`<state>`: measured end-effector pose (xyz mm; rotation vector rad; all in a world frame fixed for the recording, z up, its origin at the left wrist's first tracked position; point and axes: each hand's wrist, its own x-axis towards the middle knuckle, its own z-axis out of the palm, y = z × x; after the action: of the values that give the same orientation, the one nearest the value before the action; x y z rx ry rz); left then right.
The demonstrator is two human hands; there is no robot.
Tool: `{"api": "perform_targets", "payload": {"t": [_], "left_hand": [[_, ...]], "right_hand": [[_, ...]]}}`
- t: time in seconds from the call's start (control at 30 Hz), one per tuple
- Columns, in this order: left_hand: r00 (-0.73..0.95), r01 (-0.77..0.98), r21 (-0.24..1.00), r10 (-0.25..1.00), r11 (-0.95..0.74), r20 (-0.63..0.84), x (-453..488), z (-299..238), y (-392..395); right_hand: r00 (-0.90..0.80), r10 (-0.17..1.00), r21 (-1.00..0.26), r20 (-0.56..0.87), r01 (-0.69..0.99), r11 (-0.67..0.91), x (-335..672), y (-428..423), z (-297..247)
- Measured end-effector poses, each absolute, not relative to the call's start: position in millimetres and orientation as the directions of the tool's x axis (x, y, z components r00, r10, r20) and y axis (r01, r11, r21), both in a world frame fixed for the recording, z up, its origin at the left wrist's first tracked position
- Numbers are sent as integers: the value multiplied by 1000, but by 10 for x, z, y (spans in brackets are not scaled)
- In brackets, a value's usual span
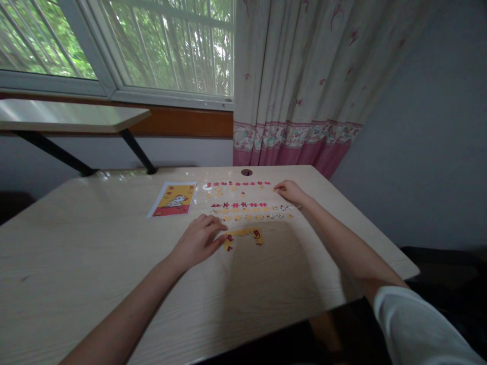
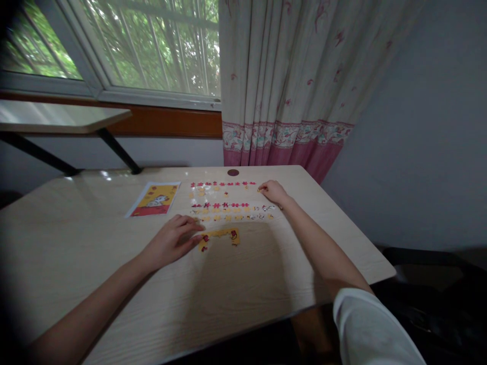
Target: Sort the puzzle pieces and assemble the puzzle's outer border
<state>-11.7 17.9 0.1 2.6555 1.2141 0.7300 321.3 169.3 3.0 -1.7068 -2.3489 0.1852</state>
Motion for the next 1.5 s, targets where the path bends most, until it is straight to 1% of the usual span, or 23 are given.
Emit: {"api": "perform_targets", "payload": {"t": [0.1, 0.17, 0.37, 0.47, 0.57, 0.67, 0.77, 0.83, 0.9, 0.93, 1.0, 1.07, 1.13, 1.23, 1.3, 1.4, 1.43, 1.5], "left_hand": [[560, 680, 312, 744, -664, 365, -117, 2, 178], [561, 681, 312, 746, -662, 359, -118, 4, 176], [564, 687, 305, 749, -659, 348, -120, 14, 176], [557, 690, 307, 752, -656, 353, -117, 21, 174], [551, 691, 311, 754, -653, 357, -115, 20, 171], [551, 687, 318, 754, -653, 358, -118, 14, 172], [546, 672, 343, 752, -657, 370, -106, 12, 167], [529, 650, 388, 756, -653, 387, -73, 18, 154], [484, 622, 464, 776, -630, 405, -10, 28, 132], [449, 607, 511, 794, -608, 411, 30, 32, 119], [373, 572, 604, 832, -555, 411, 121, 34, 90], [317, 527, 685, 864, -503, 391, 206, 23, 63], [283, 481, 739, 881, -472, 378, 268, 2, 41], [258, 416, 797, 897, -438, 358, 307, -23, 22], [225, 349, 854, 920, -385, 323, 313, -22, 16], [160, 231, 939, 962, -254, 220, 320, -2, 11], [145, 217, 951, 971, -219, 190, 323, 4, 11], [119, 264, 941, 975, -213, 187, 323, 8, 11]], "right_hand": [[-312, 940, -251, 139, 907, 338, 3118, 1669, 46], [-290, 944, -249, 156, 913, 322, 3016, 1664, 51], [-122, 973, -212, 197, 963, 164, 2634, 1676, 37], [-77, 978, -213, 193, 970, 119, 2511, 1697, 34], [-114, 982, -240, 153, 959, 149, 2481, 1743, 47], [-227, 969, -287, 100, 925, 247, 2511, 1776, 80], [-347, 933, -341, 89, 870, 356, 2537, 1694, 137], [-406, 908, -373, 103, 830, 414, 2523, 1536, 178], [-467, 876, -453, 121, 759, 467, 2476, 1300, 211], [-504, 852, -564, 144, 665, 489, 2444, 1164, 222], [-549, 819, -749, 164, 471, 466, 2370, 891, 234], [-579, 797, -827, 175, 353, 438, 2301, 661, 239], [-606, 768, -840, 206, 293, 456, 2250, 511, 248], [-605, 755, -835, 254, 257, 486, 2218, 424, 279], [-572, 768, -813, 286, 279, 511, 2217, 412, 306], [-514, 779, -747, 359, 342, 570, 2221, 403, 325], [-506, 778, -731, 373, 356, 582, 2220, 402, 319], [-501, 781, -712, 372, 386, 587, 2215, 407, 289]]}}
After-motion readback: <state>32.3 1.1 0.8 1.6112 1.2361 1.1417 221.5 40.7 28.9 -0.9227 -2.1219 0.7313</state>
